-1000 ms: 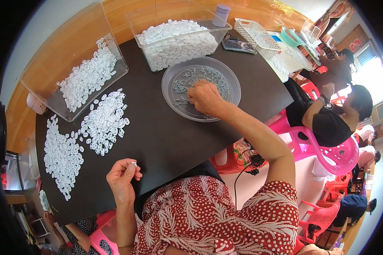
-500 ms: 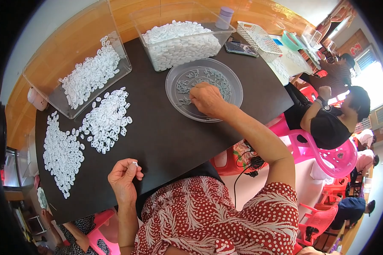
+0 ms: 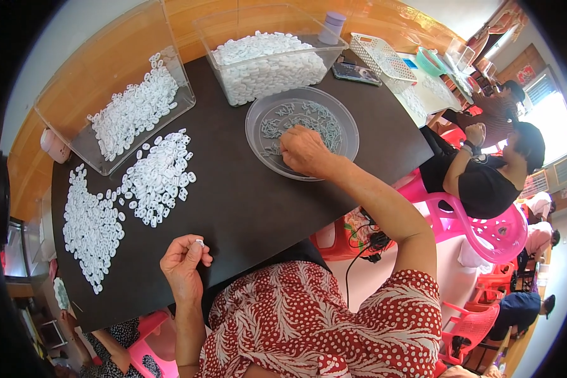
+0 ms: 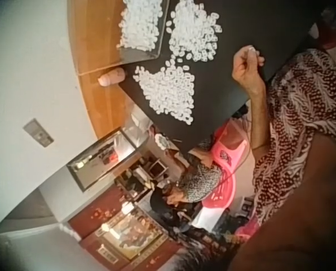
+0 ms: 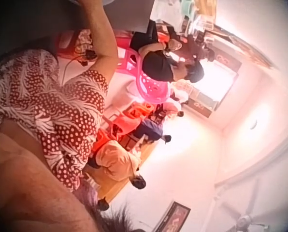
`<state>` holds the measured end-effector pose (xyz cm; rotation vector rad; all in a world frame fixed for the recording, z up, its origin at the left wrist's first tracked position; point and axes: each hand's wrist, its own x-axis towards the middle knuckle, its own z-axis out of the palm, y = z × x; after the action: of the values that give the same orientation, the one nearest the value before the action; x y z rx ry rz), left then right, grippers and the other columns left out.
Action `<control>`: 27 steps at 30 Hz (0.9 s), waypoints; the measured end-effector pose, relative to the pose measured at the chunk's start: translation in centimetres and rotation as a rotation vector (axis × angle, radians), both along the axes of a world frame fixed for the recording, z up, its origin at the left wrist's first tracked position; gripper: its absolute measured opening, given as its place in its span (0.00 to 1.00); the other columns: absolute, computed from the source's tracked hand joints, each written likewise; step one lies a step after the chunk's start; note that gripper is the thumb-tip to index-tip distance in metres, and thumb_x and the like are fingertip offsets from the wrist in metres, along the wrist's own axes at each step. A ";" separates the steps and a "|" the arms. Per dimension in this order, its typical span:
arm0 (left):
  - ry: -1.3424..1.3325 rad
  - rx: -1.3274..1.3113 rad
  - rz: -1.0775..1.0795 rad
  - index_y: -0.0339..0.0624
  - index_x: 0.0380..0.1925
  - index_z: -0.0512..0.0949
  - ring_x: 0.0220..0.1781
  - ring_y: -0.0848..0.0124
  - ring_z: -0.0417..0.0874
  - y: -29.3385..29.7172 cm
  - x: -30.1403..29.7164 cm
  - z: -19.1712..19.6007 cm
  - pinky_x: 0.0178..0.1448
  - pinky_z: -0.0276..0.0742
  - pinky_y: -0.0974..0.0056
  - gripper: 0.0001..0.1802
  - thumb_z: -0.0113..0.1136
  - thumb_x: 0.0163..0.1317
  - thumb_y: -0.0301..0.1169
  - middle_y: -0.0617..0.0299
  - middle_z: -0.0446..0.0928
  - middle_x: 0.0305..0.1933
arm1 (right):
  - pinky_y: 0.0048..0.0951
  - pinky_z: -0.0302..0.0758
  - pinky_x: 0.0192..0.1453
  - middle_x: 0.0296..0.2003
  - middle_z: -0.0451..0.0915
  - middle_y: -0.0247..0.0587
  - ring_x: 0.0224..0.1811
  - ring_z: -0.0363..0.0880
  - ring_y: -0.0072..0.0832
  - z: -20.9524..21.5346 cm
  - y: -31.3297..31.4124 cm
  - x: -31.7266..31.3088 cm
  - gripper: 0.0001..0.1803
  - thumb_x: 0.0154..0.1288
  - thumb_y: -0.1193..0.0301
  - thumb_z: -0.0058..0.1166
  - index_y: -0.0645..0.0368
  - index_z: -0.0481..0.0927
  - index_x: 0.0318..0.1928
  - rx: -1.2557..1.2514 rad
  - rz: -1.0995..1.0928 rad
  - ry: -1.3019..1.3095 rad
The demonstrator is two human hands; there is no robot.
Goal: The recorder is manually assembling small white plastic components by inserting small pins or fasteners into them.
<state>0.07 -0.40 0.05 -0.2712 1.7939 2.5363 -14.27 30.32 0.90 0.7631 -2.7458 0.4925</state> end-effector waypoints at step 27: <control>-0.037 0.086 0.031 0.32 0.35 0.77 0.21 0.76 0.75 -0.2 -0.7 0.7 0.26 0.70 0.74 0.05 0.56 0.60 0.22 0.59 0.77 0.25 | 0.25 0.73 0.35 0.25 0.76 0.36 0.30 0.76 0.25 5.2 -8.0 4.0 0.08 0.50 0.80 0.58 0.63 0.77 0.33 -0.514 0.022 -0.373</control>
<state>-0.66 -0.65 0.79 -0.3438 1.6754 2.6031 -10.23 22.32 6.07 0.6139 -2.7231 1.3978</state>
